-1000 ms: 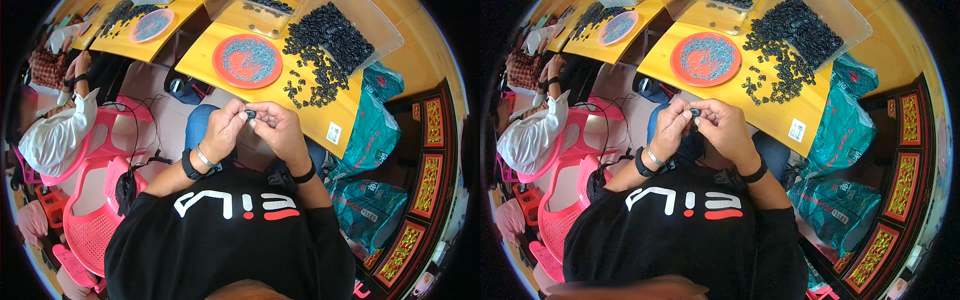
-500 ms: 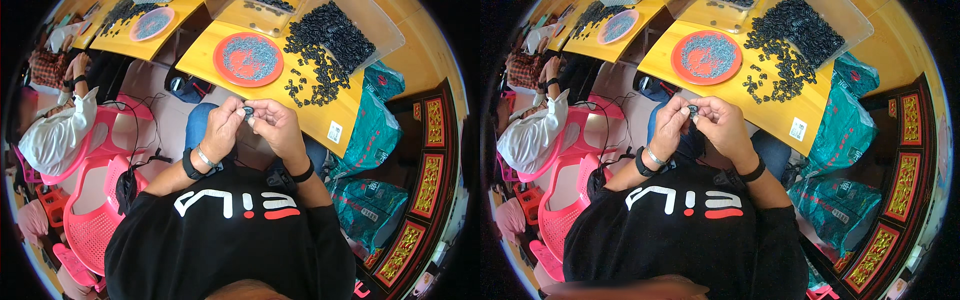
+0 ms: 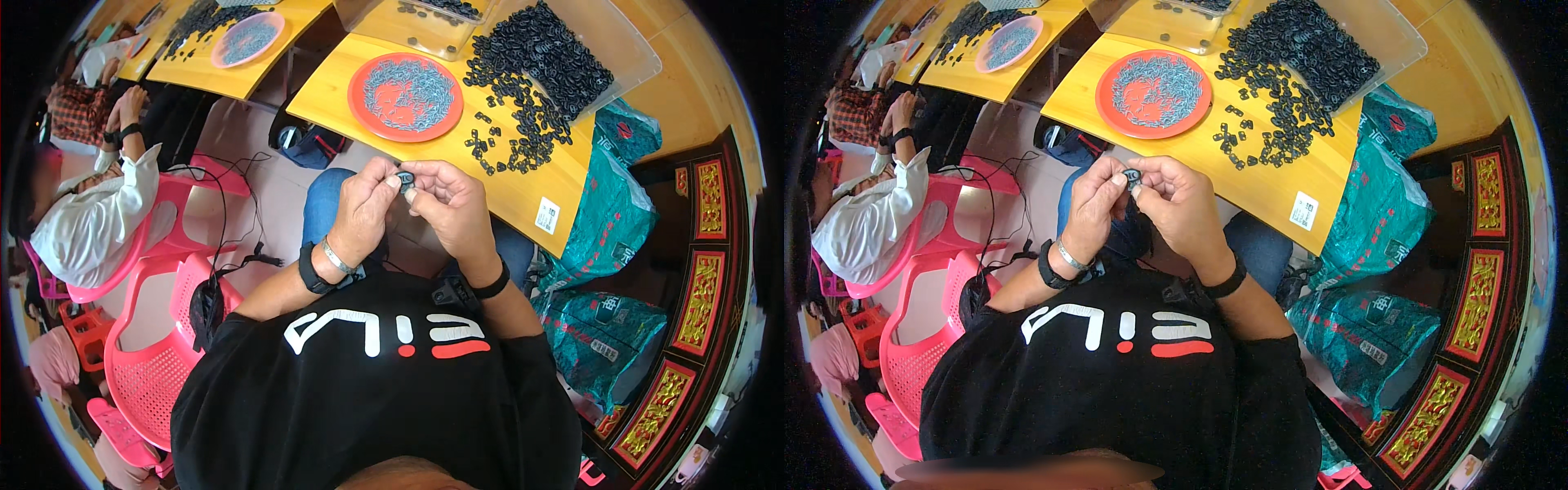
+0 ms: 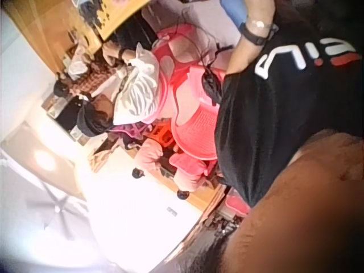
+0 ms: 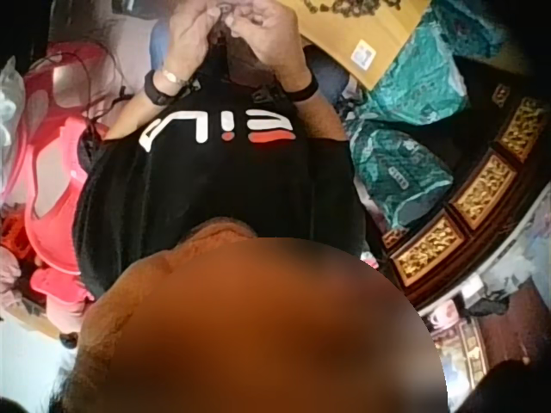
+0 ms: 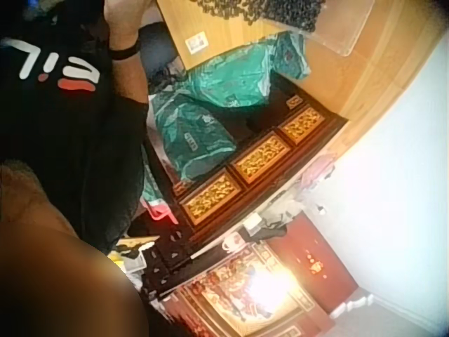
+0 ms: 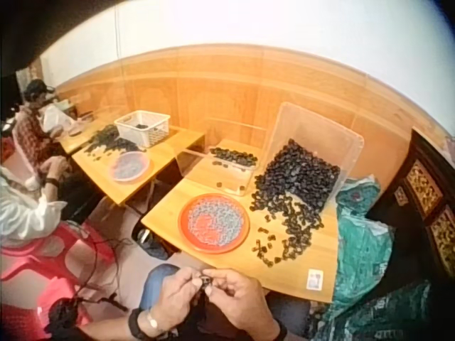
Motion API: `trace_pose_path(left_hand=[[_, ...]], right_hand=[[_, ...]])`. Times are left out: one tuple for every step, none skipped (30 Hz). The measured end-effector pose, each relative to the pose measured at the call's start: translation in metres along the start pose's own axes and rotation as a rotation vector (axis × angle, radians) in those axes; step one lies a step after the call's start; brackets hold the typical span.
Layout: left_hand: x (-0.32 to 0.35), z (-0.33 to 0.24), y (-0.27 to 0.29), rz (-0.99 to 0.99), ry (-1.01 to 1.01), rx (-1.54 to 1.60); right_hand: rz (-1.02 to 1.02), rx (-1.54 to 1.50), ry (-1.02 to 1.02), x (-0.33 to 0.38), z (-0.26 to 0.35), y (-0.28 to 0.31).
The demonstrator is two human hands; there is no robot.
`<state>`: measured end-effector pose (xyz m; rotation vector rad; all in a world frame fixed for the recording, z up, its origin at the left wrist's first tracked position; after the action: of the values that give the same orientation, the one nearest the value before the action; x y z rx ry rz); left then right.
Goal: Manually assembling small washers onto bolts at a workstation.
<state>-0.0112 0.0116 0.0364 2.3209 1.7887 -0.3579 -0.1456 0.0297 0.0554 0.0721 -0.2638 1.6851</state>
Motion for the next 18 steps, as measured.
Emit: trace_pose_path(left_hand=[[0.0002,0.0000,0.0000,-0.004,-0.007,-0.004],[0.0004,0.0001,0.0001,-0.007,-0.014,-0.008],[0.0004,0.0009,-0.0001,-0.007,-0.013,-0.007],[0.0005,0.0017,-0.0002,-0.009,-0.017,-0.006],[0.0004,0.0021,-0.0002,-0.011,-0.020,-0.005],[0.0004,0.0021,0.0007,-0.012,-0.019,-0.006],[0.0003,0.0020,0.0016,0.002,-0.002,-0.008],[0.0001,0.0018,0.0020,0.017,0.016,-0.010],[-0.0007,0.0004,0.0020,0.017,0.016,-0.009],[-0.0016,-0.0011,0.0018,0.024,0.017,-0.013],[-0.0023,-0.0020,0.0016,0.032,0.019,-0.016],[-0.0029,-0.0019,0.0021,0.031,0.019,-0.016],[-0.0035,-0.0019,0.0026,0.045,0.012,-0.037],[-0.0044,-0.0020,0.0029,0.060,0.005,-0.059],[-0.0055,-0.0026,0.0030,0.060,0.006,-0.058],[-0.0070,-0.0041,0.0030,0.073,-0.004,-0.092],[-0.0079,-0.0049,0.0029,0.087,-0.015,-0.125],[-0.0079,-0.0045,0.0036,0.087,-0.014,-0.125]], right_hand=[[0.002,-0.014,-0.004,-0.0002,-0.0012,0.0001],[0.004,-0.029,-0.008,-0.0004,-0.0027,0.0002],[0.004,-0.029,-0.008,-0.0014,-0.0050,0.0002],[-0.006,-0.049,0.008,-0.0024,-0.0073,0.0004],[-0.015,-0.070,0.024,-0.0026,-0.0083,0.0008],[-0.014,-0.070,0.023,-0.0021,-0.0072,0.0006],[-0.011,-0.045,0.001,-0.0012,-0.0052,0.0004],[-0.008,-0.020,-0.021,-0.0006,-0.0047,0.0004],[-0.009,-0.020,-0.021,-0.0003,-0.0046,0.0012],[-0.004,-0.004,-0.015,-0.0002,-0.0042,0.0019],[0.001,0.011,-0.008,-0.0002,-0.0039,0.0023],[0.001,0.011,-0.008,-0.0007,-0.0048,0.0030],[0.007,0.008,0.004,-0.0012,-0.0060,0.0035],[0.013,0.005,0.015,-0.0017,-0.0066,0.0038],[0.012,0.005,0.014,-0.0017,-0.0064,0.0037],[0.011,0.004,0.001,-0.0018,-0.0063,0.0035],[0.010,0.002,-0.013,-0.0017,-0.0064,0.0034],[0.010,0.002,-0.014,-0.0015,-0.0064,0.0030]])
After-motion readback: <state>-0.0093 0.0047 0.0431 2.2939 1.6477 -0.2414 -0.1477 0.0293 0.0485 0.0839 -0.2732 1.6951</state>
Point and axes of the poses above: each hand's wrist, its own x-axis away from the middle knuckle, its own y-axis out of the back of the hand, z = x × y, the point moved 3 cm from there along -x, towards the middle knuckle, and after that the axes turned 14 degrees about -y, right-handed, at the moved point
